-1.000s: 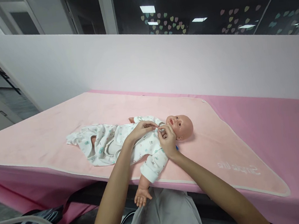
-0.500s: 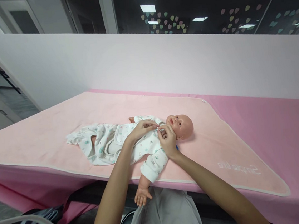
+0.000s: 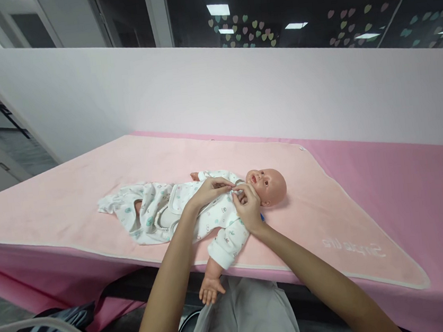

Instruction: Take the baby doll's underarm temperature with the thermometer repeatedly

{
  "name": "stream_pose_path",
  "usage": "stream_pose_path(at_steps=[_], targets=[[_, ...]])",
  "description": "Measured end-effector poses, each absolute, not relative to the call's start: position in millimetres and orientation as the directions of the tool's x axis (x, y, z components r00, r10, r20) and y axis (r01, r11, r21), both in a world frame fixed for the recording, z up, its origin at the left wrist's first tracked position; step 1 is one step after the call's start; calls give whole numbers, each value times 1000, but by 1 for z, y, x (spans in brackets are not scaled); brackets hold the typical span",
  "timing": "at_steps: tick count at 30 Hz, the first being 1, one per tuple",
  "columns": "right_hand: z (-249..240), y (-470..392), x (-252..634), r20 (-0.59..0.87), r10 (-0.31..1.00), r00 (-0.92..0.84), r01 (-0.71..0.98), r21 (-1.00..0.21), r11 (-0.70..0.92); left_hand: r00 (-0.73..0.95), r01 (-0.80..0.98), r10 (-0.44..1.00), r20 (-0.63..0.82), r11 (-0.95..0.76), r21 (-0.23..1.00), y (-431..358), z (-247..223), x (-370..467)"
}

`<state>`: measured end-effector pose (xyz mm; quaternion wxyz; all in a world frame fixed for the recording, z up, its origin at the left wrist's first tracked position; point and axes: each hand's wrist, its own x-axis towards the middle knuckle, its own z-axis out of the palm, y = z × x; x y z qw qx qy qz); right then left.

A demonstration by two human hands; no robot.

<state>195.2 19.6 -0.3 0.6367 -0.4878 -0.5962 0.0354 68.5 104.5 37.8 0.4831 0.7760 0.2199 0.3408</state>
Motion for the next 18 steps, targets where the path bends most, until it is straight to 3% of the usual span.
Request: stream_pose_path(at_steps=[18], targets=[[-1, 20, 195, 725, 630, 278, 543, -660, 519, 700, -7, 632, 332, -460, 888, 104, 38, 68]])
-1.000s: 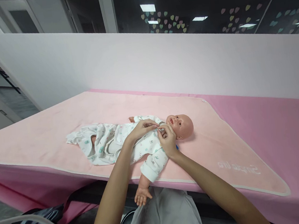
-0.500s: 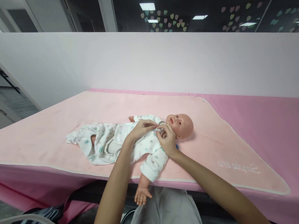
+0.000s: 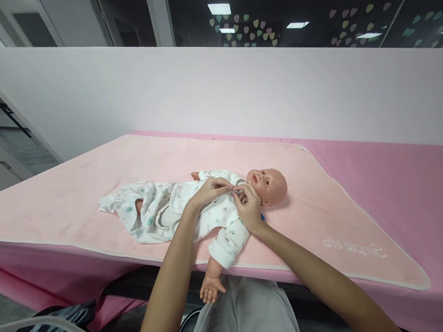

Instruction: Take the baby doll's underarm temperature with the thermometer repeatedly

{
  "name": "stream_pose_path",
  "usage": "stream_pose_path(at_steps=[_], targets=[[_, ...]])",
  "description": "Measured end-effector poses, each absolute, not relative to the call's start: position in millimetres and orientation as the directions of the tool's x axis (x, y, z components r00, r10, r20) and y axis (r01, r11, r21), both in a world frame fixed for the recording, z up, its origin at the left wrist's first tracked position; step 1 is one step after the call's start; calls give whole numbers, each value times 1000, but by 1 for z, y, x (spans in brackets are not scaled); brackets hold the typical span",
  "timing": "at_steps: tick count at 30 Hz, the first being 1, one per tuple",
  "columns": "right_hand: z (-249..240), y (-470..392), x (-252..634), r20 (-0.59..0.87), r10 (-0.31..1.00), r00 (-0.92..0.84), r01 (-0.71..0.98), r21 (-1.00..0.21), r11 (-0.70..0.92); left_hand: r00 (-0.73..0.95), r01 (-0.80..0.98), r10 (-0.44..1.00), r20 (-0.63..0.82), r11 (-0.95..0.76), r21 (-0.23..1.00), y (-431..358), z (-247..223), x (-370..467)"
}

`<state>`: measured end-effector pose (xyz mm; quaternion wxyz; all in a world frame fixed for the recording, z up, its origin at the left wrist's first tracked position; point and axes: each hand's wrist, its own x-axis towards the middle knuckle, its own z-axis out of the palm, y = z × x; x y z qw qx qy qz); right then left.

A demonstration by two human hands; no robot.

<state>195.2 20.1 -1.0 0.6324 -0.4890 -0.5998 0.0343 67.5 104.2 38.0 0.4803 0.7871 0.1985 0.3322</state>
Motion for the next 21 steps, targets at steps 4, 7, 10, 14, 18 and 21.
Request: stream_pose_path(at_steps=[4, 7, 10, 14, 18, 21], targets=[[-1, 20, 196, 713, 635, 297, 548, -672, 499, 670, 19, 659, 343, -477, 879, 98, 41, 65], [0, 18, 197, 690, 658, 300, 548, -690, 473, 621, 40, 719, 312, -426, 904, 92, 43, 56], [6, 18, 195, 704, 671, 234, 606, -645, 466, 585, 71, 762, 277, -389, 919, 90, 44, 39], [20, 21, 180, 730, 684, -13, 688, -489, 536, 513, 122, 810, 283, -395, 911, 86, 40, 14], [21, 24, 165, 706, 695, -135, 753, -383, 535, 435, 104, 826, 358, -441, 891, 75, 31, -2], [14, 25, 162, 732, 669, -132, 775, -344, 530, 442, 111, 808, 389, -480, 870, 66, 26, -5]])
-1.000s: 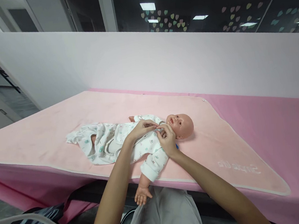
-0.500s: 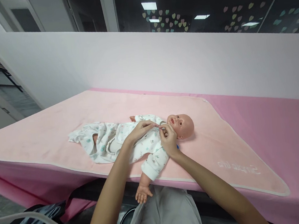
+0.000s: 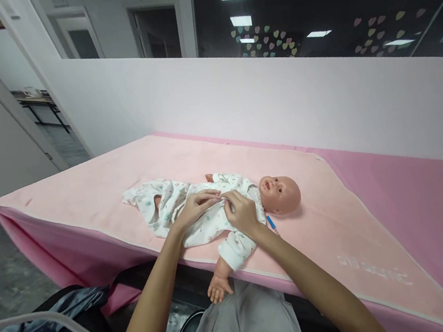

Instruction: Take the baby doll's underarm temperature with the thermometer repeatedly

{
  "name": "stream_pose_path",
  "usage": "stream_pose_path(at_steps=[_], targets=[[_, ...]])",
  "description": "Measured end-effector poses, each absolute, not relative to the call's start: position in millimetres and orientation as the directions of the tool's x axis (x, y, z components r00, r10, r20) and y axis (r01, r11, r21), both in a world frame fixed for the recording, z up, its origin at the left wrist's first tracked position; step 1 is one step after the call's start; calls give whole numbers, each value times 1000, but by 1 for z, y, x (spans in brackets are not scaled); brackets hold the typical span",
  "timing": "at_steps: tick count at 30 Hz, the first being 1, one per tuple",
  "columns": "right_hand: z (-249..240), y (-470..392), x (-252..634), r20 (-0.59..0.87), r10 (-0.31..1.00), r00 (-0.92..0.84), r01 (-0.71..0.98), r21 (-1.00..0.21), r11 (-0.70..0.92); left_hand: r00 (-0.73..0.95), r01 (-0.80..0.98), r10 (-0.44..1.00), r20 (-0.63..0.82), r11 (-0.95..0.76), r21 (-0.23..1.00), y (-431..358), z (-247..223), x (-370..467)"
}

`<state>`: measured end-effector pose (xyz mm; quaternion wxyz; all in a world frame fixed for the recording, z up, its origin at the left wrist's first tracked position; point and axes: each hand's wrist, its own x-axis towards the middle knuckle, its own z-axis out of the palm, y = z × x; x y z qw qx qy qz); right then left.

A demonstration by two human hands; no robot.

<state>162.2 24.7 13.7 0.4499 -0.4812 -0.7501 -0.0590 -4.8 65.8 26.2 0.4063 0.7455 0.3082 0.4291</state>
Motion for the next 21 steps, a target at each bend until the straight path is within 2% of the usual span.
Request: stream_pose_path(at_steps=[6, 11, 18, 21], targets=[[7, 25, 166, 786, 612, -94, 747, -350, 564, 484, 210, 768, 419, -567, 796, 59, 28, 0], [7, 26, 166, 785, 613, -93, 746, -353, 565, 477, 271, 737, 479, -641, 718, 59, 28, 3], [6, 28, 168, 797, 596, -96, 733, -348, 584, 444, 206, 770, 458, -585, 784, 62, 24, 0], [6, 28, 167, 803, 588, -97, 743, -335, 580, 450, 216, 766, 460, -593, 775, 62, 23, 0]])
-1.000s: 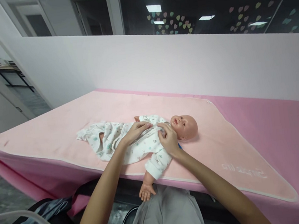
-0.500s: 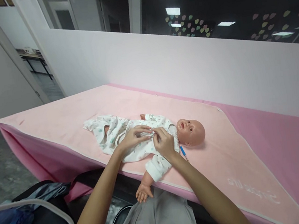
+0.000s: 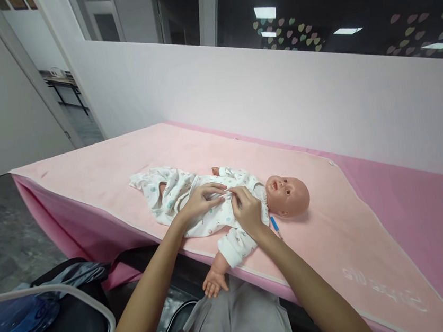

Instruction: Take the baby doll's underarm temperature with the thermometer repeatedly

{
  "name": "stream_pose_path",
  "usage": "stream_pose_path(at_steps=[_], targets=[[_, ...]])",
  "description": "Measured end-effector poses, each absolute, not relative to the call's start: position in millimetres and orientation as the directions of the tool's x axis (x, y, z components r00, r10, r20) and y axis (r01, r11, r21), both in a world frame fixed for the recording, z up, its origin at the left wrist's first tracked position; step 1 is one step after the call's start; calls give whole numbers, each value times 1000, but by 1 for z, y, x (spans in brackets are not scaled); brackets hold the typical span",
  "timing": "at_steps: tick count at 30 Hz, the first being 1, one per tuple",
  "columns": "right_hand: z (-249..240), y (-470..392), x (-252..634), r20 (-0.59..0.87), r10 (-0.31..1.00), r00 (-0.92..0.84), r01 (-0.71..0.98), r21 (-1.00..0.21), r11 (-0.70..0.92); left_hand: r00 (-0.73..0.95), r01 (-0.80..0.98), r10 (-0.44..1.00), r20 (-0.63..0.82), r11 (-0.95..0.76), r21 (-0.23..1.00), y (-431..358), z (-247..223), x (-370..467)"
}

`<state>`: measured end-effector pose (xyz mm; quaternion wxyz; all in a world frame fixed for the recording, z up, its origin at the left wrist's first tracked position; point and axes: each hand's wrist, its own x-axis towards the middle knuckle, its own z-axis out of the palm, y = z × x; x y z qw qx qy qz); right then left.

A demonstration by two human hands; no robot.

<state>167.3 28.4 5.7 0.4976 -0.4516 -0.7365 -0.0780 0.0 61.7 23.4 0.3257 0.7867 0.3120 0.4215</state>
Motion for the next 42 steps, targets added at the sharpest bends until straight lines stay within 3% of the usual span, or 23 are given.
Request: stream_pose_path(at_steps=[11, 42], targets=[[4, 29, 167, 797, 593, -114, 764, -312, 565, 495, 216, 734, 464, -622, 752, 69, 18, -2], [9, 23, 166, 802, 577, -155, 754, -281, 594, 524, 69, 746, 411, -519, 852, 62, 27, -3]])
